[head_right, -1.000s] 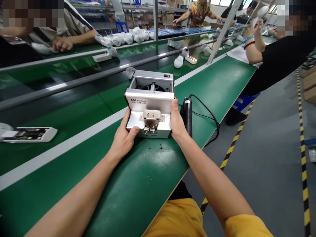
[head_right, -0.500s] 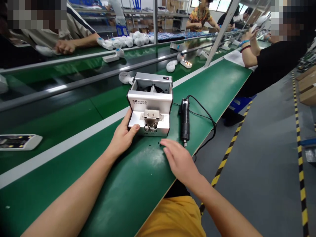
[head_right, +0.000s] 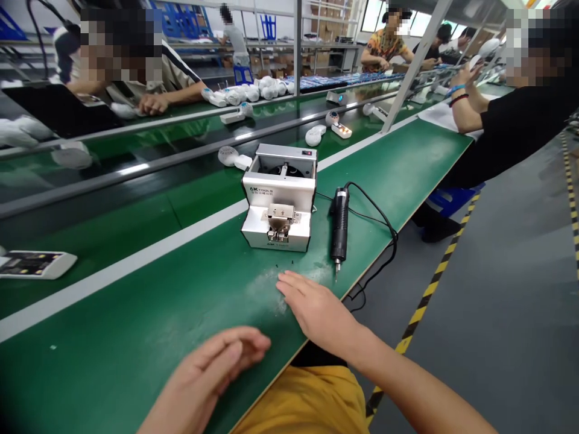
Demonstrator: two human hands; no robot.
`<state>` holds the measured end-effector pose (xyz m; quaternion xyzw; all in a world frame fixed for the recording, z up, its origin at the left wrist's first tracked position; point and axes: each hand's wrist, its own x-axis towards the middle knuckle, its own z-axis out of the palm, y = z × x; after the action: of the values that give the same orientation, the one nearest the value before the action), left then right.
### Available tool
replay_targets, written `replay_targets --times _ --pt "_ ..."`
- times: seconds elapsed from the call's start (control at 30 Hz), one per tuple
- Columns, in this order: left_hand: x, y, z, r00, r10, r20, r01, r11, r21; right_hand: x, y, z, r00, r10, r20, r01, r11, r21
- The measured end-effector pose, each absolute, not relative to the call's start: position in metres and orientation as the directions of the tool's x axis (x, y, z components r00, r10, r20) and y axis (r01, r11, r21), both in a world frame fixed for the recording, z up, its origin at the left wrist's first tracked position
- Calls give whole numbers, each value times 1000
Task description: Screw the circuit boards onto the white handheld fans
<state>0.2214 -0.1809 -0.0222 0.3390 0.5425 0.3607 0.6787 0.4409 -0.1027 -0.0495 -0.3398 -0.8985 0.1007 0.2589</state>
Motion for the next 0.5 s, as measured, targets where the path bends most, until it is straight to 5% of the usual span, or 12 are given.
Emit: replay_targets --times 0.17,0.37,0.5 --pt "275 -209 -32 523 599 -606 -160 768 621 429 -70 -51 -673 635 379 543 772 -330" --pt "318 -215 -74 392 502 -771 -412 845 341 449 -95 -66 -639 658 398 593 751 -290" --pt "339 -200 -83 310 544 -780 -709 678 191 462 -122 -71 -549 698 460 661 699 -272"
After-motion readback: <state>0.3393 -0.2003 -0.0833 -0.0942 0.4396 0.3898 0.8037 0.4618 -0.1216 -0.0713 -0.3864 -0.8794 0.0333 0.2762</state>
